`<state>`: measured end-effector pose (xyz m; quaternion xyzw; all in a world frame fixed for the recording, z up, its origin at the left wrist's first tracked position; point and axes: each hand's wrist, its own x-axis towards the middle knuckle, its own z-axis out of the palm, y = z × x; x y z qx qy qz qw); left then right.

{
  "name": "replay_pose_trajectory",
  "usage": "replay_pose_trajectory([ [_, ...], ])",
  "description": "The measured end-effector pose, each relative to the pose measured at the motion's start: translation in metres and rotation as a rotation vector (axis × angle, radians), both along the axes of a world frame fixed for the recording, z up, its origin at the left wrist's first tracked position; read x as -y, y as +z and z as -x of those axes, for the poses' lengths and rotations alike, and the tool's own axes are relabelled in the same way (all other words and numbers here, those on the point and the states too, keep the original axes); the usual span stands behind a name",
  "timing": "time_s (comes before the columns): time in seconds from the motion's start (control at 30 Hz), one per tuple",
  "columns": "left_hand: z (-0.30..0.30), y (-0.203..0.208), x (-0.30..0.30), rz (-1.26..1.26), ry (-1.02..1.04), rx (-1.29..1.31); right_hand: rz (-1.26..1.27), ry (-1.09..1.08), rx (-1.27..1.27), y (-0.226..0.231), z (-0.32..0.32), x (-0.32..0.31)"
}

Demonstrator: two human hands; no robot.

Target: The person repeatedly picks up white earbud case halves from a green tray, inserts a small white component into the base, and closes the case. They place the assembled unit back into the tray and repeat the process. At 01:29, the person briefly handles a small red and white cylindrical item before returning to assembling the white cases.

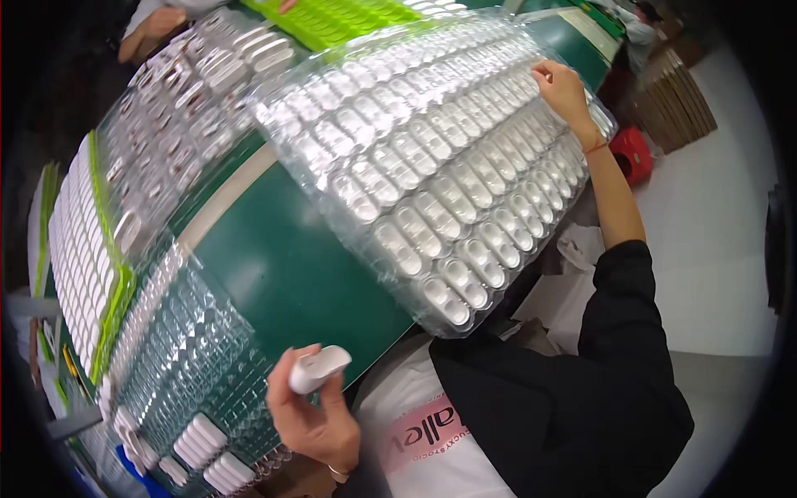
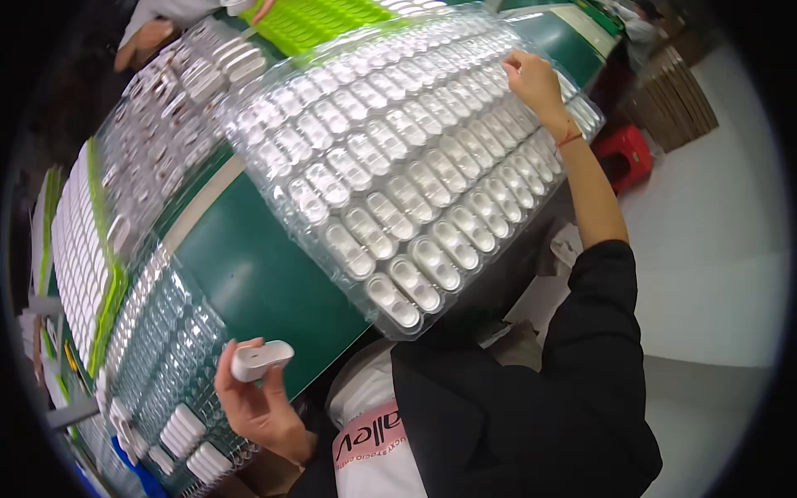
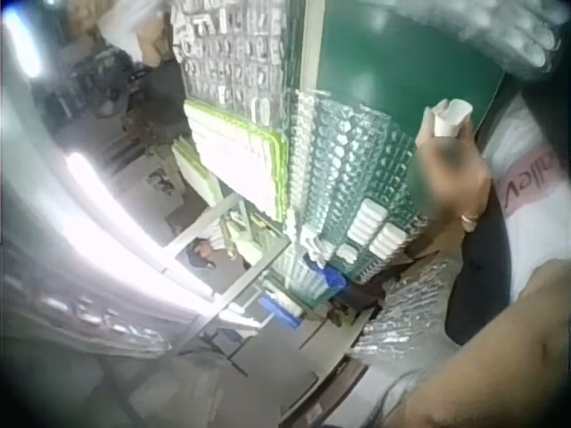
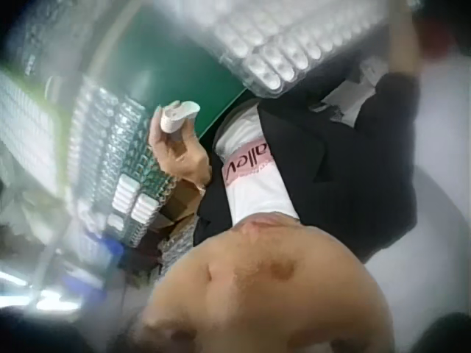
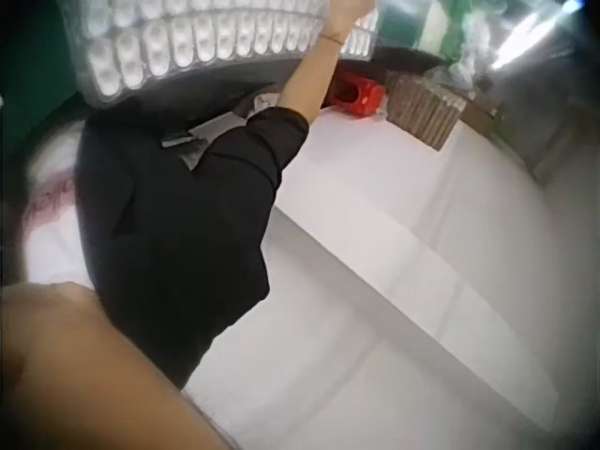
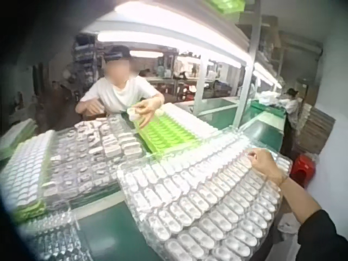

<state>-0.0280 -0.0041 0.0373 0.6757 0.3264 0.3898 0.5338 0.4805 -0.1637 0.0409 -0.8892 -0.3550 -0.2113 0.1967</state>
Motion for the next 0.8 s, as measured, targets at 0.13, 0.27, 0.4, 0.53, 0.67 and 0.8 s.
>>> replay_pose_trajectory([
  [0.13,-0.018,-0.002,0.003,-0.157,-0.185,-0.059,0.237,-0.087,-0.142,0.018,-0.007,0.033],
  [0.27,-0.023,-0.007,0.003,-0.159,-0.247,-0.087,0.364,-0.121,-0.276,0.015,0.013,0.043],
  [0.4,-0.025,-0.014,0.003,-0.112,-0.126,-0.045,0.21,-0.008,-0.289,0.001,-0.006,0.06],
  [0.53,-0.03,-0.012,0.003,0.229,-0.004,0.159,-0.219,0.116,-0.474,0.016,0.053,0.01],
  [0.67,-0.031,-0.019,-0.01,0.474,-0.133,0.263,-0.341,0.543,-1.015,0.032,0.167,-0.064],
  [0.8,-0.023,-0.022,-0.009,0.492,-0.117,0.355,-0.182,0.81,-1.249,0.031,0.23,-0.109],
])
